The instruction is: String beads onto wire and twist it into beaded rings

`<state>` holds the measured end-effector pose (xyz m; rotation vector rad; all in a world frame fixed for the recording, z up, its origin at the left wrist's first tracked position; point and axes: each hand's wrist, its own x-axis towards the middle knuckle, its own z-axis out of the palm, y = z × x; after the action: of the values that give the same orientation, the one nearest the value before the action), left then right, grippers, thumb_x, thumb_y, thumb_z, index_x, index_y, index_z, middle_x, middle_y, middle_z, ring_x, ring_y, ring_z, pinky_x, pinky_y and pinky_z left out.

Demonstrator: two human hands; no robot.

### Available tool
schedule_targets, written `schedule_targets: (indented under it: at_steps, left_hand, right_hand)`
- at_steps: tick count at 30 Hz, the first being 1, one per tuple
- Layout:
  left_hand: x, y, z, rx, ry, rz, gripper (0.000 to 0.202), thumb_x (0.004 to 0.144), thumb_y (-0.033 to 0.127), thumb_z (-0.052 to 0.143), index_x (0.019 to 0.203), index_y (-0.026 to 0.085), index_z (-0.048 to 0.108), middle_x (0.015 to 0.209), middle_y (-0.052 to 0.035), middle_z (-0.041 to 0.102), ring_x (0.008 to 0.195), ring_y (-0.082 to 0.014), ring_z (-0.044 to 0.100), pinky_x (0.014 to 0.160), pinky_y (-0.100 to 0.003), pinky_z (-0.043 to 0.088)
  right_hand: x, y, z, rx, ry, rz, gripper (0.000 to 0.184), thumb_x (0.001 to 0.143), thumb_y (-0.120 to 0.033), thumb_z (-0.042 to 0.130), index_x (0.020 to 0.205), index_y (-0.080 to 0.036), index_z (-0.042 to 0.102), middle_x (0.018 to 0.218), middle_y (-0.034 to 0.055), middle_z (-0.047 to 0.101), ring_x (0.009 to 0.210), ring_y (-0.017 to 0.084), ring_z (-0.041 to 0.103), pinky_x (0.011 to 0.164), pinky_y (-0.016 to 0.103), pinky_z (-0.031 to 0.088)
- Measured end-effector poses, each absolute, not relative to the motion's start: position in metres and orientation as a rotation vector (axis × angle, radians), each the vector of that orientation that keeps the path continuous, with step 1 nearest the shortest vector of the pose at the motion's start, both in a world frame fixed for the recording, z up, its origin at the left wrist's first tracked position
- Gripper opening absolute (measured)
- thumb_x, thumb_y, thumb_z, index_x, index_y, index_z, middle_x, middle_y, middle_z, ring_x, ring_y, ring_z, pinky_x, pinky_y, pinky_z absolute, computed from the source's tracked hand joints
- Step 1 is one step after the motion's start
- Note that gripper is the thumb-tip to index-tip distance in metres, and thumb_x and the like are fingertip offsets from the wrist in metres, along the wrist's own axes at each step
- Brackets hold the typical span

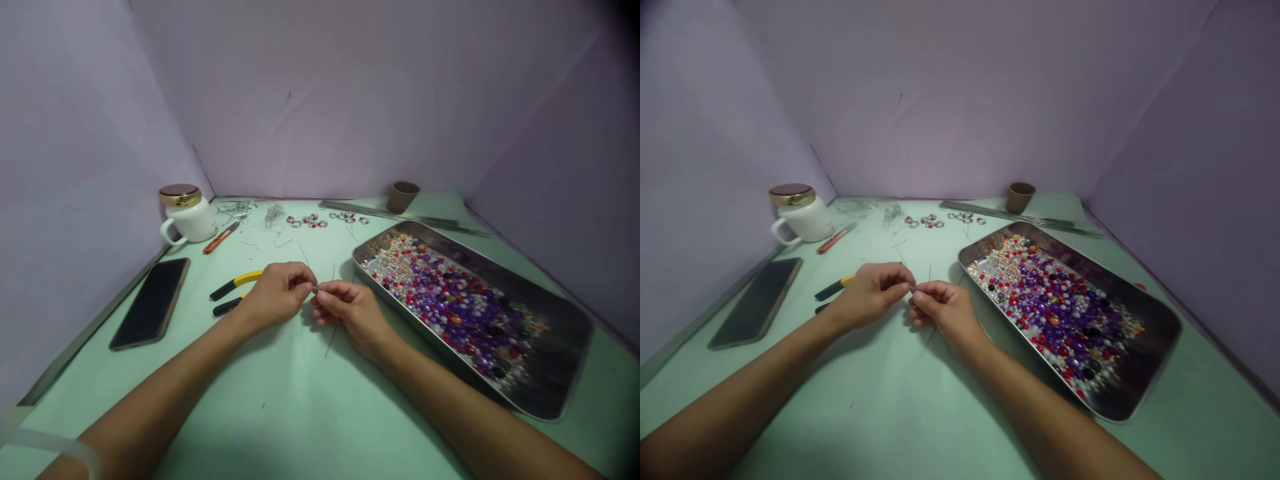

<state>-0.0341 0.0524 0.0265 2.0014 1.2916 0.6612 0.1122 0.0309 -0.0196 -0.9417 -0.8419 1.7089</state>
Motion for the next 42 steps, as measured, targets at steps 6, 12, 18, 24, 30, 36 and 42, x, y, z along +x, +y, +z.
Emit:
schedule_targets:
  at_steps: [6,12,18,24,30,36,42]
  left_hand:
    - [-0.034,0.052,0.027,2.012,1.296,0.658,0.013,0.071,0.017,0.046,0.068,0.015,0.059,0.056,0.0023,0.053,0.052,-0.0077,0.042,0.049,-0.019,0.033]
    - [-0.034,0.051,0.027,1.945,1.271,0.629,0.009,0.07,0.018,0.05,0.068,0.015,0.058,0.053,0.0033,0.052,0.05,-0.0069,0.043,0.047,-0.018,0.032]
    - [-0.034,0.05,0.024,1.904,1.268,0.625,0.01,0.069,0.021,0.053,0.063,0.014,0.057,0.052,0.0035,0.049,0.049,-0.0067,0.042,0.046,-0.018,0.032]
    - [-0.032,0.049,0.023,1.888,1.221,0.631,0.008,0.067,0.017,0.052,0.06,0.013,0.054,0.049,0.0049,0.045,0.048,-0.0056,0.038,0.045,-0.018,0.03]
    - [-0.032,0.047,0.022,1.943,1.259,0.729,0.008,0.069,0.015,0.05,0.064,0.014,0.057,0.053,0.0041,0.053,0.05,-0.0061,0.045,0.047,-0.017,0.034]
    - [-0.034,0.051,0.022,1.743,1.108,0.753,0.007,0.069,0.017,0.053,0.065,0.013,0.057,0.052,0.0037,0.054,0.047,-0.0055,0.043,0.047,-0.018,0.033]
    - [-0.044,0.059,0.026,1.576,0.99,0.648,0.01,0.065,0.02,0.06,0.064,0.011,0.057,0.051,0.0033,0.053,0.047,-0.0052,0.043,0.047,-0.018,0.033]
  right_hand:
    - [0.113,0.031,-0.02,-0.927,-0.85,1.725,0.02,0.061,-0.03,0.071,0.072,-0.015,0.066,0.066,0.0062,0.066,0.054,0.014,0.06,0.051,0.027,0.05]
    - [0.112,0.03,-0.02,-0.933,-0.92,1.692,0.017,0.063,-0.03,0.069,0.069,-0.014,0.065,0.06,0.0047,0.064,0.052,0.014,0.059,0.051,0.028,0.05]
    - [0.109,0.028,-0.023,-0.947,-1.006,1.602,0.019,0.064,-0.032,0.066,0.066,-0.015,0.061,0.055,0.0019,0.06,0.049,0.013,0.057,0.05,0.028,0.05]
    - [0.11,0.025,-0.024,-0.947,-1.103,1.479,0.02,0.067,-0.034,0.064,0.065,-0.014,0.059,0.054,-0.0005,0.058,0.047,0.01,0.054,0.049,0.025,0.048]
    - [0.11,0.026,-0.021,-0.907,-1.051,1.57,0.023,0.066,-0.035,0.066,0.073,-0.013,0.062,0.063,0.0024,0.062,0.053,0.011,0.058,0.054,0.027,0.05]
    - [0.113,0.029,-0.02,-0.871,-1.03,1.56,0.017,0.066,-0.029,0.068,0.067,-0.014,0.062,0.056,-0.0002,0.06,0.049,0.008,0.054,0.05,0.021,0.045]
    - [0.117,0.029,-0.019,-0.76,-0.996,1.812,0.018,0.065,-0.03,0.069,0.065,-0.013,0.062,0.054,-0.0017,0.058,0.044,0.005,0.051,0.045,0.017,0.041]
